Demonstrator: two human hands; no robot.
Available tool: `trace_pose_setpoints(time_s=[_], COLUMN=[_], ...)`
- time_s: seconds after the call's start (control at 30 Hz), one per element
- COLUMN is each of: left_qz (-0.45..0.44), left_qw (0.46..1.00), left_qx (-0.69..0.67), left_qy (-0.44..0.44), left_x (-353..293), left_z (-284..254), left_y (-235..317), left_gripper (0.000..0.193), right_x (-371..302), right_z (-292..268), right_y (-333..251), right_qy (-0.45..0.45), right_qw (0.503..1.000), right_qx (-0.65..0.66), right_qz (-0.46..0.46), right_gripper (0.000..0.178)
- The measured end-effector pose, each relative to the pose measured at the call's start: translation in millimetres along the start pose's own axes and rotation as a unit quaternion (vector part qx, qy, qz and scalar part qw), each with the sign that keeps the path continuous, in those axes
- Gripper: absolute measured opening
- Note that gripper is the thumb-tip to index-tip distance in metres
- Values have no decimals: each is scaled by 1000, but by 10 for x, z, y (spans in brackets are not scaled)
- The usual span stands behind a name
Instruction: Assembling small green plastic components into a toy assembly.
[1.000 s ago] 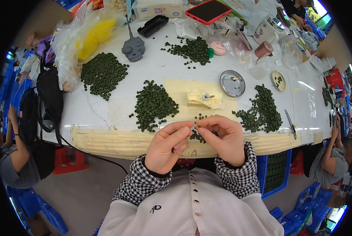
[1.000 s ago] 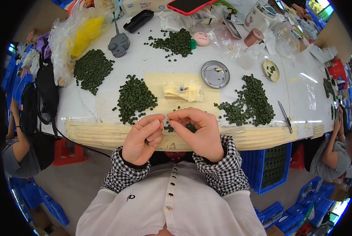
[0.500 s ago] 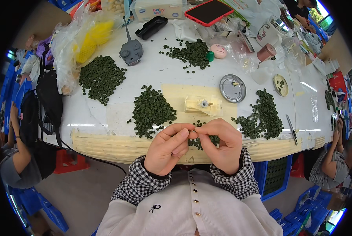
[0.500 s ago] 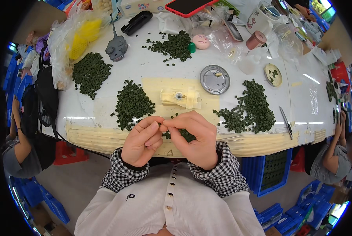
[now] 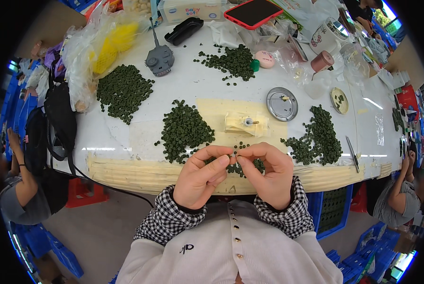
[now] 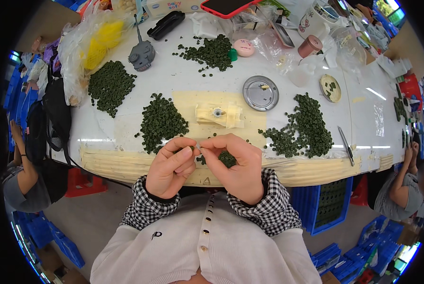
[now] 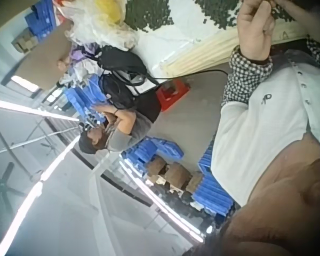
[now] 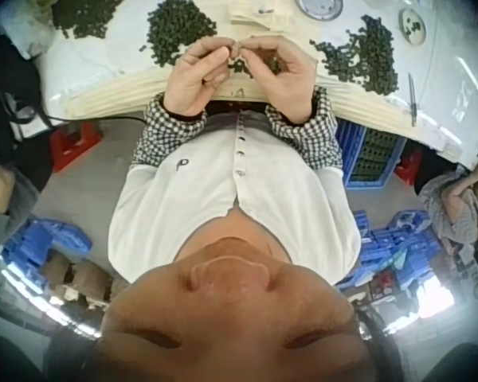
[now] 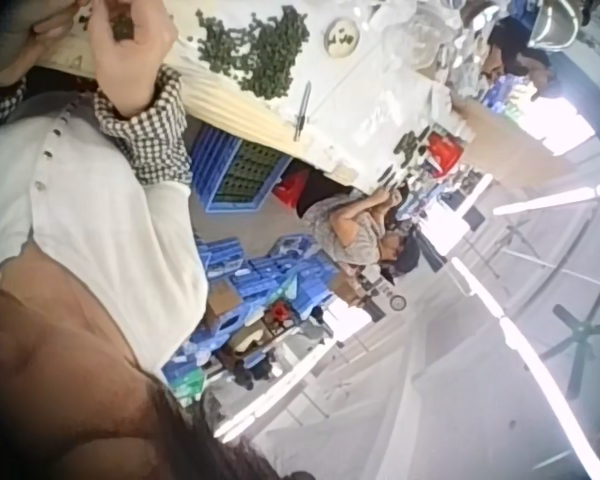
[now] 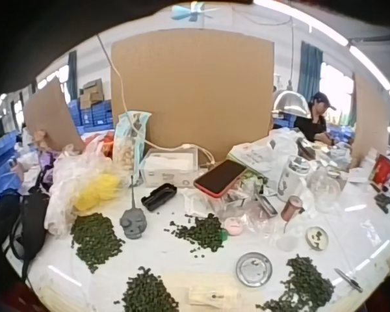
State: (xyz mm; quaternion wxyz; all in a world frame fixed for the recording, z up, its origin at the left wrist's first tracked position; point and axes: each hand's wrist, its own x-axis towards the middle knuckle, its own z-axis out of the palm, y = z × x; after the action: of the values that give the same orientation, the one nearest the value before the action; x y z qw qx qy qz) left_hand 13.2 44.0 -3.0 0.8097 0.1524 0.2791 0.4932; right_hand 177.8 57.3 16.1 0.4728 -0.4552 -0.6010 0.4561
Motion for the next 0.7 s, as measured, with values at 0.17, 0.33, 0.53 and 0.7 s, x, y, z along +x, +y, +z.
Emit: trace_pose_setpoints(time_s=[0.17, 0.33, 0.53, 0.7], left_qz=[18, 51, 64, 72], left_qw=[999, 996, 995, 993], left_qx=[41, 65, 61, 71], left_qy=[23, 38, 36, 55], left_x=[-31, -59, -64, -75], left_z=[44, 56, 31, 47], left_y=[-8, -43, -94, -90], left_gripper=[19, 19, 19, 19], right_x=[-24, -20, -27, -42], right_z=[-11, -30, 25, 71], right_y=[15, 40, 16, 21], right_qy=[-3, -12, 9, 21], right_qw=[995, 997, 999, 999], right_qx=[76, 71, 39, 0], right_qz=[60, 6, -14, -44], right_gripper=[11, 12, 12, 12])
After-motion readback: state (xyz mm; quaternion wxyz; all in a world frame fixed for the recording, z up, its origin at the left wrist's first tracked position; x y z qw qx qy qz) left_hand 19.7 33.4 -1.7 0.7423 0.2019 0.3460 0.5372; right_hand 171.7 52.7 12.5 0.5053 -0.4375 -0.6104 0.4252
